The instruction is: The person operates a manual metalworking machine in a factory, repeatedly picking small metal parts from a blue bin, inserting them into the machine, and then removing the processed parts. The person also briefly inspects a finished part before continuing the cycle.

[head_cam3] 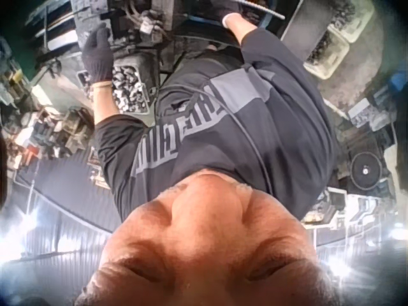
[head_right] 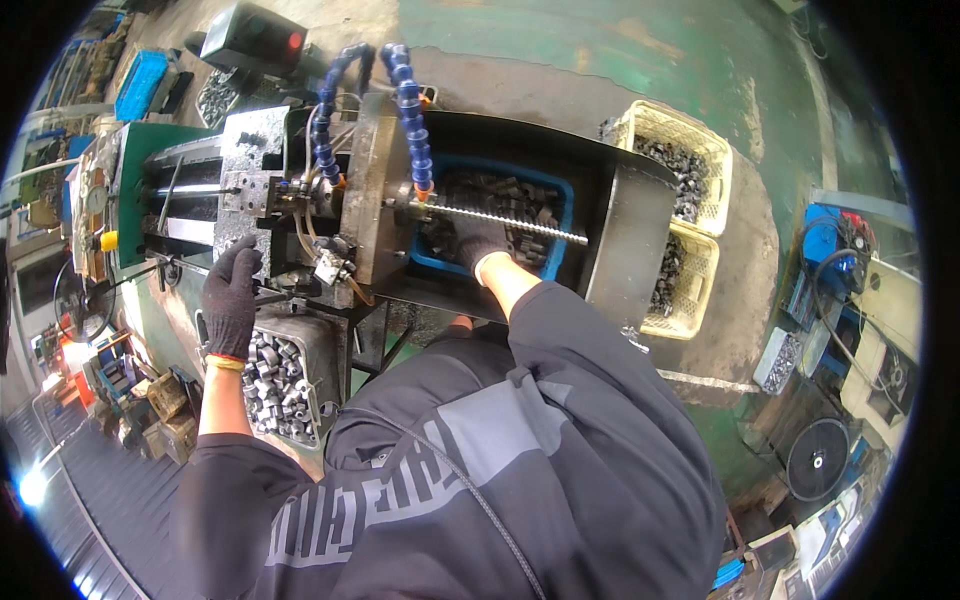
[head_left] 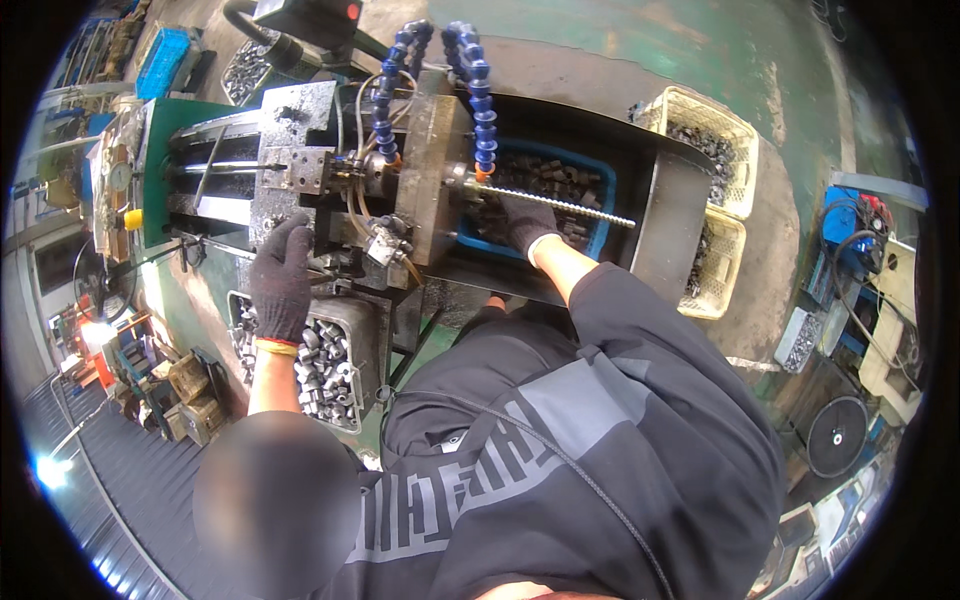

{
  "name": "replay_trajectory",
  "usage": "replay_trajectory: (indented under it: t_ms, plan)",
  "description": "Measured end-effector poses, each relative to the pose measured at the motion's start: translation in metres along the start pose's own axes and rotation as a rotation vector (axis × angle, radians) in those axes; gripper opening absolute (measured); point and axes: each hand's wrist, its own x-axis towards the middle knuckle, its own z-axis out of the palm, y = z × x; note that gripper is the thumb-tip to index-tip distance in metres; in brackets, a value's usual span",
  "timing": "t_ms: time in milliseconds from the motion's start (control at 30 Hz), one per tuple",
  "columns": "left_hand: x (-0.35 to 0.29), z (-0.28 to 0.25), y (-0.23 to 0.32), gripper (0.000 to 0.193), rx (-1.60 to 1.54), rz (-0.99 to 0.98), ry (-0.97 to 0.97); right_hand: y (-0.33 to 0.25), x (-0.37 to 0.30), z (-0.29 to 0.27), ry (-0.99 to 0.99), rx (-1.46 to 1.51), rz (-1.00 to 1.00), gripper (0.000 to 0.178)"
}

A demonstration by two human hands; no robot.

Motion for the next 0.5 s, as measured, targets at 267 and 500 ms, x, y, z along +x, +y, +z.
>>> replay_trajectory:
  t_ms: [267,500]
  plan:
    - [0.0,0.003,-0.004,0.033,-0.065,-0.001,-0.017,-0.027,0.023,0.006,-0.057,0.001,0.029,0.043]
    - [-0.004,-0.001,0.003,0.032,0.154,0.16,0.004,-0.013,0.029,0.039,0.063,-0.015,-0.073,0.03]
